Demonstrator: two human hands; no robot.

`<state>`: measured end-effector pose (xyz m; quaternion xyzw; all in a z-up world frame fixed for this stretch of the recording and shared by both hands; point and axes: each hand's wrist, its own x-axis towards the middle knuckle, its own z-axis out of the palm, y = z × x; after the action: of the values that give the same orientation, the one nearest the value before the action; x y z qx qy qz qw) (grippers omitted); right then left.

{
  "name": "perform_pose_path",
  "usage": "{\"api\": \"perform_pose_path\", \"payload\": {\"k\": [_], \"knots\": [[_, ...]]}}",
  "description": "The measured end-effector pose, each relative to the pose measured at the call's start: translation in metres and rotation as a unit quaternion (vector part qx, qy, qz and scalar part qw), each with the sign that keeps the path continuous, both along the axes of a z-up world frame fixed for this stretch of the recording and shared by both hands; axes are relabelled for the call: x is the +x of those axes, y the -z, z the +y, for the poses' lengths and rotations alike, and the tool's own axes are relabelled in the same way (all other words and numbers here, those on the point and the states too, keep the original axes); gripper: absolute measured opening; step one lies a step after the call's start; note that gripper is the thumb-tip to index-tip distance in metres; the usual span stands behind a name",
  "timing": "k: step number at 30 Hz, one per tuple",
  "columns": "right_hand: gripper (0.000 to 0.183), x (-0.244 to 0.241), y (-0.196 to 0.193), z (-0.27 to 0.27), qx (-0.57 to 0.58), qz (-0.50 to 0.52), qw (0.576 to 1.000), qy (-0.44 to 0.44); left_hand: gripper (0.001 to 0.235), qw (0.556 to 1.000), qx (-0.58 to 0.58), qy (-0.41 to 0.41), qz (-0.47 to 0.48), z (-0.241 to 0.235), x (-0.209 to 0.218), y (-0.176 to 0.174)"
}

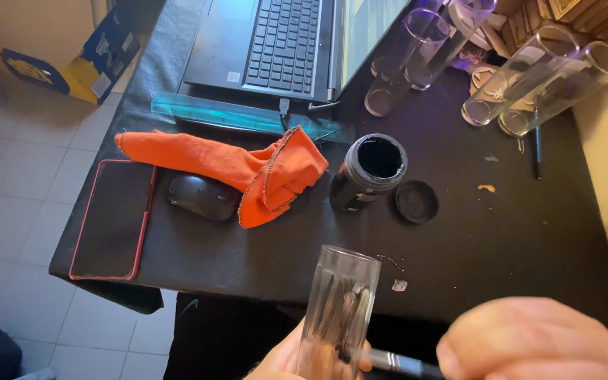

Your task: The person paints the exterior of a clear glass tumbler with black paint using a brush. They repeatedly dip the brush into a paint container to reload and apply the paint in vertical strokes, rotating the glass to cover the surface. The person places the painted glass on the table and picks up another glass to continue the process.

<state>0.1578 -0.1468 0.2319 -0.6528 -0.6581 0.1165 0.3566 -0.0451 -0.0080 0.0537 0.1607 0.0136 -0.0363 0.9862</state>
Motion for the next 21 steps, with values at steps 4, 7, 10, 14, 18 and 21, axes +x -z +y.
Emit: {"api": "perform_pose_path", "payload": {"k": [4, 7, 10, 14, 18, 21], "knots": [[0.021, 0.023, 0.009, -0.031, 0.025, -0.016, 0.999, 0.028, 0.119, 0.997, -0.062, -0.007, 0.055, -0.003, 0.0, -0.009], [0.018, 0.022, 0.016, -0.028, 0.047, 0.024, 0.999, 0.009, 0.123, 0.995, -0.081, -0.013, 0.049, -0.005, 0.0, -0.005], [0.018, 0.012, 0.01, -0.013, 0.057, 0.064, 0.996, -0.012, 0.087, 0.99, -0.096, 0.009, 0.107, 0.0, 0.009, -0.021], [0.009, 0.008, 0.033, 0.002, 0.165, 0.102, 0.97, 0.146, 0.121, 0.998, 0.027, 0.005, 0.053, -0.003, 0.002, -0.01], [0.013, 0.017, 0.031, -0.01, 0.139, 0.155, 0.975, 0.078, 0.066, 0.954, 0.067, 0.032, 0.289, 0.003, 0.017, -0.042], [0.011, 0.003, 0.033, -0.004, 0.166, 0.138, 0.961, 0.171, 0.061, 0.94, 0.289, 0.053, 0.175, 0.005, 0.012, -0.042]]}}
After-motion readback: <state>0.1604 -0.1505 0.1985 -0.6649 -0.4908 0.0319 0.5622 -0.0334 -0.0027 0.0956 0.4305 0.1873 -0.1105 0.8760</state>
